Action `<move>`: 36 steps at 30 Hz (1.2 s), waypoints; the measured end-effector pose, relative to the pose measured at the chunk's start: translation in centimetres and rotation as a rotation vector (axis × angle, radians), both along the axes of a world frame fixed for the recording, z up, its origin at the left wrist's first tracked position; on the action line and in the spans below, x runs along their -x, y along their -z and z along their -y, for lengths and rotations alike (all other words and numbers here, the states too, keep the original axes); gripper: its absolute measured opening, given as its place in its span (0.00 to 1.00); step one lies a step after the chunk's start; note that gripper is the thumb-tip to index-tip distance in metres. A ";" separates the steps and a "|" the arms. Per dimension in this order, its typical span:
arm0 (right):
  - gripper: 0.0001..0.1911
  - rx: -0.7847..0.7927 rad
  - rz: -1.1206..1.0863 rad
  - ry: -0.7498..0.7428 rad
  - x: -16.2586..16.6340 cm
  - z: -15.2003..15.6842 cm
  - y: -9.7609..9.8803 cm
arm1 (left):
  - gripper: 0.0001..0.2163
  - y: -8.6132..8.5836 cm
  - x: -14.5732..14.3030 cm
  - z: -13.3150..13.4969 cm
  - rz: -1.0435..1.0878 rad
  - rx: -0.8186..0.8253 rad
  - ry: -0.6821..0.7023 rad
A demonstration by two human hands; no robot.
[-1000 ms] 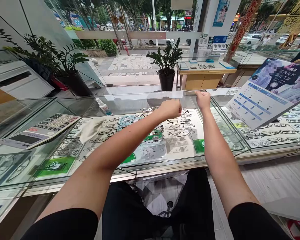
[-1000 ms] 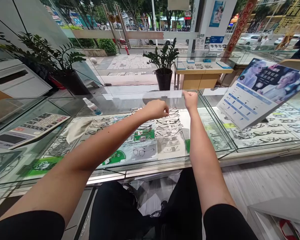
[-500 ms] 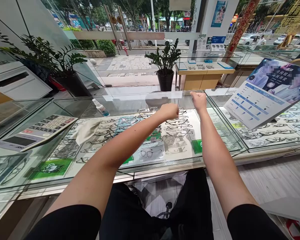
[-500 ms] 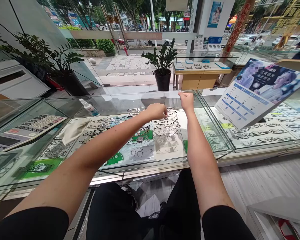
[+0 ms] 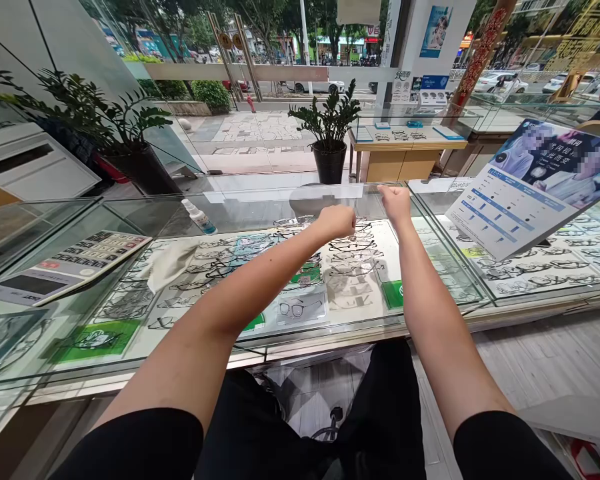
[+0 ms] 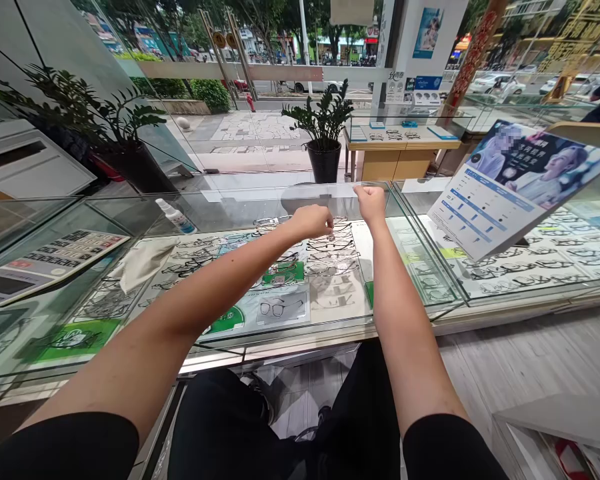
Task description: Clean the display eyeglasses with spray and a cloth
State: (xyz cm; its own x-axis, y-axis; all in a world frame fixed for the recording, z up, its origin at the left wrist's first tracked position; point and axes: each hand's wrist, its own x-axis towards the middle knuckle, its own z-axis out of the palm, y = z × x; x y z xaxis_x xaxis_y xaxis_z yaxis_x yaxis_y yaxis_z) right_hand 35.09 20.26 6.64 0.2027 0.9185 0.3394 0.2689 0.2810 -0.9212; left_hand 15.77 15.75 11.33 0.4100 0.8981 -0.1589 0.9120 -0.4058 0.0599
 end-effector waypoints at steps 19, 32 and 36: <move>0.39 -0.033 -0.017 0.049 0.1 -0.7 1.1 | 0.16 0.4 -0.8 -2.2 0.027 -0.057 -0.067; 0.36 -0.010 -0.018 0.063 0.2 -0.1 0.8 | 0.01 -2.5 3.7 -3.3 0.462 -0.093 -0.070; 0.36 -0.015 -0.028 0.014 0.4 0.8 0.0 | 0.04 -3.5 7.3 -2.8 0.837 0.045 -0.048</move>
State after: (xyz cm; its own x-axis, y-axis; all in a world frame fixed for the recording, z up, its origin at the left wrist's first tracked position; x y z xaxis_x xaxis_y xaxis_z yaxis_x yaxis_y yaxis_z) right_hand 34.68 19.51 6.67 0.2252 0.9105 0.3469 0.2473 0.2910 -0.9242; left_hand 8.48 18.50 14.80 0.3695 0.9179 0.1449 0.5754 -0.3485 0.7399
